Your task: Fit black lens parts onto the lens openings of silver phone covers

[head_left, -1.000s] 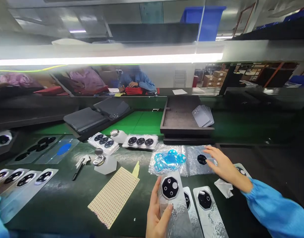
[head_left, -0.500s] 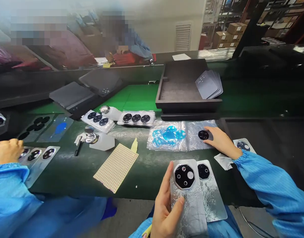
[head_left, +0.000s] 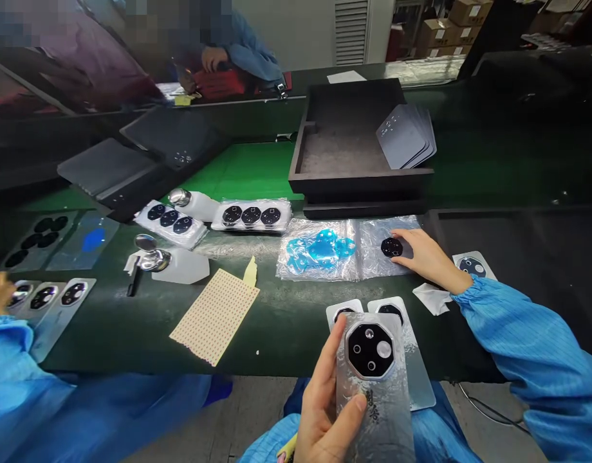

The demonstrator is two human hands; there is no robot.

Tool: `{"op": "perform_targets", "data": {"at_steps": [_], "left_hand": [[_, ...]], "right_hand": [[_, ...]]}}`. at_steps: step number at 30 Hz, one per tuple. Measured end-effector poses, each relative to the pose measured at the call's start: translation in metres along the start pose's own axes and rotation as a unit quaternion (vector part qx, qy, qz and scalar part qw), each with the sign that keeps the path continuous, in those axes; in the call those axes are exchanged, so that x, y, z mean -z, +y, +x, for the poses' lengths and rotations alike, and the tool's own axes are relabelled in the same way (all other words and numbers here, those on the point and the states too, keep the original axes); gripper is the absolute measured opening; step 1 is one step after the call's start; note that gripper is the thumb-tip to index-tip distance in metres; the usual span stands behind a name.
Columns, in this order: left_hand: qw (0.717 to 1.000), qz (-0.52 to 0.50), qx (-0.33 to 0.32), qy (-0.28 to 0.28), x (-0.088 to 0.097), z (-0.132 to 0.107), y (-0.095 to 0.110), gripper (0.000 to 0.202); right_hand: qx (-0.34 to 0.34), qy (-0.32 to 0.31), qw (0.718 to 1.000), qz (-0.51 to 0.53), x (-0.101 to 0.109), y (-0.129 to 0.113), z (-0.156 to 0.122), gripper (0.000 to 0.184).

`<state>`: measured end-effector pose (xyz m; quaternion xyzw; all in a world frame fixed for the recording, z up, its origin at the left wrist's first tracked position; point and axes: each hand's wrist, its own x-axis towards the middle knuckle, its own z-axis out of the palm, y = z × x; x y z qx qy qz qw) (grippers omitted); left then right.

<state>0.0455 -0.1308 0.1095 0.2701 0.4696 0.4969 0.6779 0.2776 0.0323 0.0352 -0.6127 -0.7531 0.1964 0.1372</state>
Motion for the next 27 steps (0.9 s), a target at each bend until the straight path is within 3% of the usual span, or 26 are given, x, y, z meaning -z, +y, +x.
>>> {"op": "perform_targets", "data": {"at_steps": [9, 16, 19, 22, 27], "left_hand": [[1.000, -0.014, 0.009, -0.001, -0.006, -0.001, 0.005, 0.054], [0.999, -0.018, -0.007, 0.031, 0.013, 0.013, -0.018, 0.055], [0.999, 0.033, -0.012, 0.037, 0.025, 0.020, -0.032, 0.060], [0.993, 0.111, -0.038, 0.016, 0.035, 0.023, -0.041, 0.064], [0.987, 0.157, -0.043, -0.010, 0.035, 0.020, -0.041, 0.062]], "right_hand": [[0.052, 0.006, 0.998, -0.022, 0.000, 0.001, -0.002, 0.046], [0.092, 0.040, 0.994, -0.037, 0.010, -0.006, -0.010, 0.043], [0.168, 0.066, 0.984, -0.004, 0.019, -0.022, -0.022, 0.043], [0.300, 0.101, 0.947, 0.048, 0.028, -0.048, -0.041, 0.036], [0.370, 0.055, 0.924, 0.076, 0.040, -0.082, -0.065, 0.036]]}}
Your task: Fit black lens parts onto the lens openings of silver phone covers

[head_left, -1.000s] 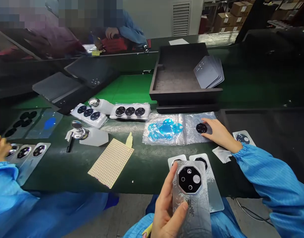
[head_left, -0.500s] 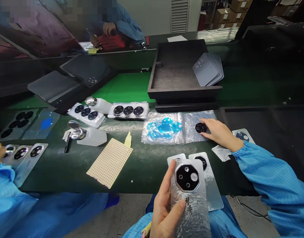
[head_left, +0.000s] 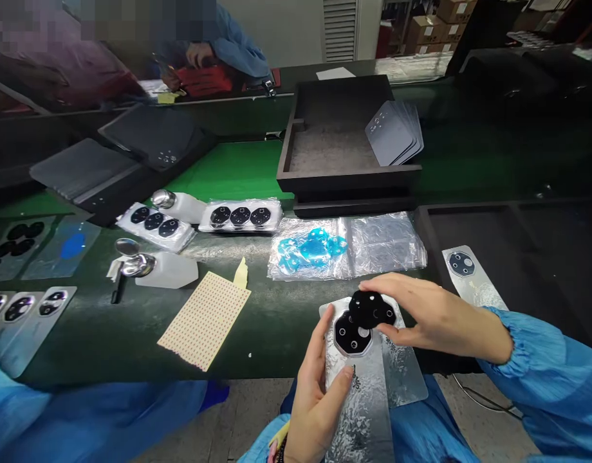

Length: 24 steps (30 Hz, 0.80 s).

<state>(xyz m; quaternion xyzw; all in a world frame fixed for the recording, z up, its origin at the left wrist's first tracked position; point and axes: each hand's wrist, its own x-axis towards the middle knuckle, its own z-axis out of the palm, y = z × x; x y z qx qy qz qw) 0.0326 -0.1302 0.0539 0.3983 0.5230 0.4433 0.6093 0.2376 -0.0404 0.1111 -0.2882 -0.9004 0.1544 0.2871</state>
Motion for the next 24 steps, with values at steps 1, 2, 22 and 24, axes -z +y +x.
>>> {"op": "perform_targets", "data": {"at_steps": [1, 2, 22, 24], "left_hand": [[1.000, -0.001, 0.001, -0.003, -0.001, -0.001, 0.002, 0.062], [1.000, -0.004, 0.003, 0.000, -0.003, -0.002, 0.005, 0.063], [0.999, -0.041, 0.011, 0.029, -0.016, -0.014, 0.031, 0.056], [0.999, -0.039, 0.016, 0.029, -0.016, -0.015, 0.032, 0.057]], "right_hand": [[0.003, -0.010, 1.000, 0.005, 0.002, -0.004, 0.001, 0.036], [0.003, -0.023, 1.000, 0.008, 0.004, -0.007, 0.001, 0.035], [0.096, -0.086, 0.991, 0.023, 0.015, -0.025, 0.016, 0.029], [0.099, -0.085, 0.991, 0.017, 0.015, -0.025, 0.017, 0.030]]}}
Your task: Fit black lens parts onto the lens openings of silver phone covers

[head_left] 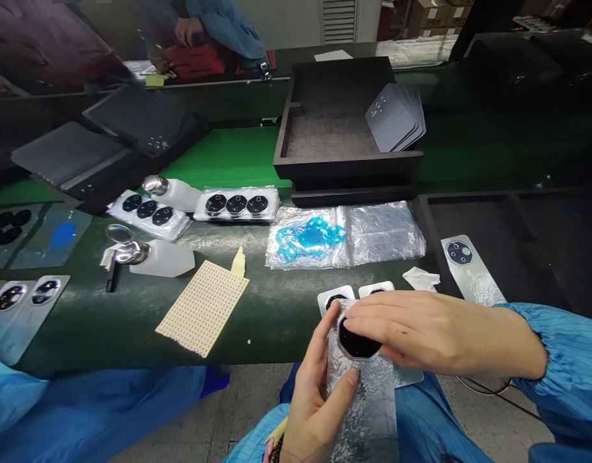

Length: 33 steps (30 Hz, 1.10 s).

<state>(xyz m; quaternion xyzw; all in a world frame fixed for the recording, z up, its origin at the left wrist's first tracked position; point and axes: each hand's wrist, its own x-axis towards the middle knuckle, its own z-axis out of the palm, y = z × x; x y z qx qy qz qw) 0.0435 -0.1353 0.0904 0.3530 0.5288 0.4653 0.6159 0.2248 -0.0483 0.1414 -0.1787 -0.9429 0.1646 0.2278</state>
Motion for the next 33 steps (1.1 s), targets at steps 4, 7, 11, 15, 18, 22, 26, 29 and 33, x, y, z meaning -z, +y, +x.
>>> {"op": "perform_targets", "data": {"at_steps": [4, 7, 11, 15, 18, 22, 26, 29, 33], "left_hand": [[1.000, 0.002, 0.007, 0.002, 0.0002, -0.0013, -0.0003, 0.058], [1.000, 0.001, 0.002, 0.003, 0.0002, -0.0018, -0.0007, 0.056], [1.000, -0.002, 0.005, 0.002, -0.0001, -0.0019, -0.0016, 0.058], [1.000, 0.004, 0.005, 0.003, 0.0000, -0.0021, -0.0029, 0.059], [1.000, 0.004, 0.007, 0.003, 0.0002, -0.0021, -0.0030, 0.058], [1.000, 0.019, 0.001, -0.001, 0.0004, -0.0017, -0.0016, 0.058], [1.000, 0.004, -0.019, -0.015, 0.0001, -0.0008, 0.0007, 0.051], [1.000, -0.009, -0.017, -0.022, -0.0002, -0.0005, 0.0018, 0.049], [1.000, -0.004, -0.015, -0.023, 0.0003, -0.0010, 0.0010, 0.051]], "right_hand": [[0.007, 0.008, 1.000, -0.003, -0.0001, -0.0002, 0.0001, 0.029], [0.008, -0.001, 1.000, 0.008, 0.0000, -0.0005, 0.0007, 0.028], [-0.007, -0.024, 0.999, 0.044, 0.0005, 0.0000, 0.0014, 0.029], [-0.023, -0.044, 0.995, 0.088, 0.0011, 0.0013, 0.0009, 0.029], [-0.024, -0.041, 0.995, 0.087, 0.0018, 0.0019, 0.0001, 0.027], [-0.013, -0.028, 0.998, 0.062, 0.0036, 0.0013, -0.0009, 0.024], [-0.010, -0.006, 1.000, 0.027, 0.0070, 0.0000, -0.0030, 0.020], [-0.014, -0.002, 1.000, 0.024, 0.0080, 0.0002, -0.0043, 0.023], [-0.009, -0.013, 0.999, 0.033, 0.0039, 0.0016, -0.0034, 0.025]]}}
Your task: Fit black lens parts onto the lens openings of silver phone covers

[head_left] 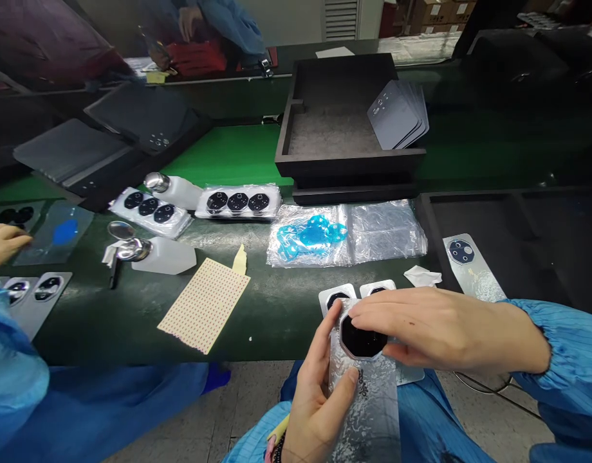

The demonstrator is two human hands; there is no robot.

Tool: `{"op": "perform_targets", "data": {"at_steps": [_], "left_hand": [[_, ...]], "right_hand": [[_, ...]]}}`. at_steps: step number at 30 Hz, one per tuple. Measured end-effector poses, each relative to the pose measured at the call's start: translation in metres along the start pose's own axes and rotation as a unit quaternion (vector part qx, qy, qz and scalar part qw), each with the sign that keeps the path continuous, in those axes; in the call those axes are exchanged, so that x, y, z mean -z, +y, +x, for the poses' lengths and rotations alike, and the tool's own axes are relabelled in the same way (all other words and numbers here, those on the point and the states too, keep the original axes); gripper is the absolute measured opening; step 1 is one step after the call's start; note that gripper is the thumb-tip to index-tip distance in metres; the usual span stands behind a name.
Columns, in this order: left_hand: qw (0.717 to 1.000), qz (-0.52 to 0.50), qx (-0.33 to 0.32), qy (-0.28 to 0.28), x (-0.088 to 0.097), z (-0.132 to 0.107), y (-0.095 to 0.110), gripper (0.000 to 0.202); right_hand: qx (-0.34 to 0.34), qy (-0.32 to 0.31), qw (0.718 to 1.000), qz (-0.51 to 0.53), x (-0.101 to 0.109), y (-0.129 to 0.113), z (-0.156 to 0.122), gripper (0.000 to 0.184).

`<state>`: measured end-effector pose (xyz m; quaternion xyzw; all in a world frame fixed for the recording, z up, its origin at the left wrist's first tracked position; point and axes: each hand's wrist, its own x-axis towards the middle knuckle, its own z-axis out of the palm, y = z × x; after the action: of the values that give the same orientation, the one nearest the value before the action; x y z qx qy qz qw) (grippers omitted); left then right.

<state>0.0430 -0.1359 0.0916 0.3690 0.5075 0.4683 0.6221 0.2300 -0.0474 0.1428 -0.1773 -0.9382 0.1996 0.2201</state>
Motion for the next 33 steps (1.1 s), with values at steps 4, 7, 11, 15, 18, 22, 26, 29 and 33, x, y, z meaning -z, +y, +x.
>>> {"op": "perform_targets", "data": {"at_steps": [4, 7, 11, 15, 18, 22, 26, 29, 33], "left_hand": [[1.000, 0.018, 0.004, 0.000, 0.0010, -0.0013, -0.0022, 0.053], [1.000, 0.030, 0.002, 0.002, 0.0017, -0.0021, -0.0033, 0.054], [0.999, 0.033, 0.004, 0.002, 0.0024, -0.0023, -0.0040, 0.054], [1.000, 0.025, 0.005, 0.002, 0.0023, -0.0022, -0.0031, 0.054], [1.000, 0.022, -0.002, 0.004, 0.0012, -0.0022, -0.0013, 0.052], [1.000, 0.021, -0.009, 0.004, 0.0001, -0.0023, 0.0000, 0.051], [1.000, 0.020, -0.002, 0.002, 0.0011, -0.0024, -0.0020, 0.052], [1.000, 0.030, 0.000, 0.003, 0.0024, -0.0027, -0.0034, 0.053], [0.999, 0.041, 0.007, 0.002, 0.0034, -0.0031, -0.0037, 0.055]], "right_hand": [[-0.001, -0.009, 0.999, 0.041, -0.0031, 0.0010, 0.0018, 0.029], [-0.008, -0.016, 0.998, 0.063, -0.0028, 0.0011, 0.0017, 0.030], [-0.010, -0.018, 0.998, 0.061, -0.0020, 0.0009, 0.0012, 0.027], [-0.012, -0.010, 0.999, 0.029, -0.0021, 0.0004, 0.0015, 0.024], [-0.012, -0.013, 0.999, 0.026, -0.0020, 0.0001, 0.0012, 0.024], [-0.016, -0.033, 0.998, 0.045, -0.0013, 0.0004, 0.0009, 0.025], [-0.020, -0.032, 0.998, 0.045, -0.0015, 0.0007, 0.0032, 0.028], [-0.014, -0.026, 0.998, 0.056, -0.0017, -0.0002, 0.0054, 0.028], [-0.014, -0.025, 0.997, 0.071, -0.0007, -0.0012, 0.0069, 0.029]]}}
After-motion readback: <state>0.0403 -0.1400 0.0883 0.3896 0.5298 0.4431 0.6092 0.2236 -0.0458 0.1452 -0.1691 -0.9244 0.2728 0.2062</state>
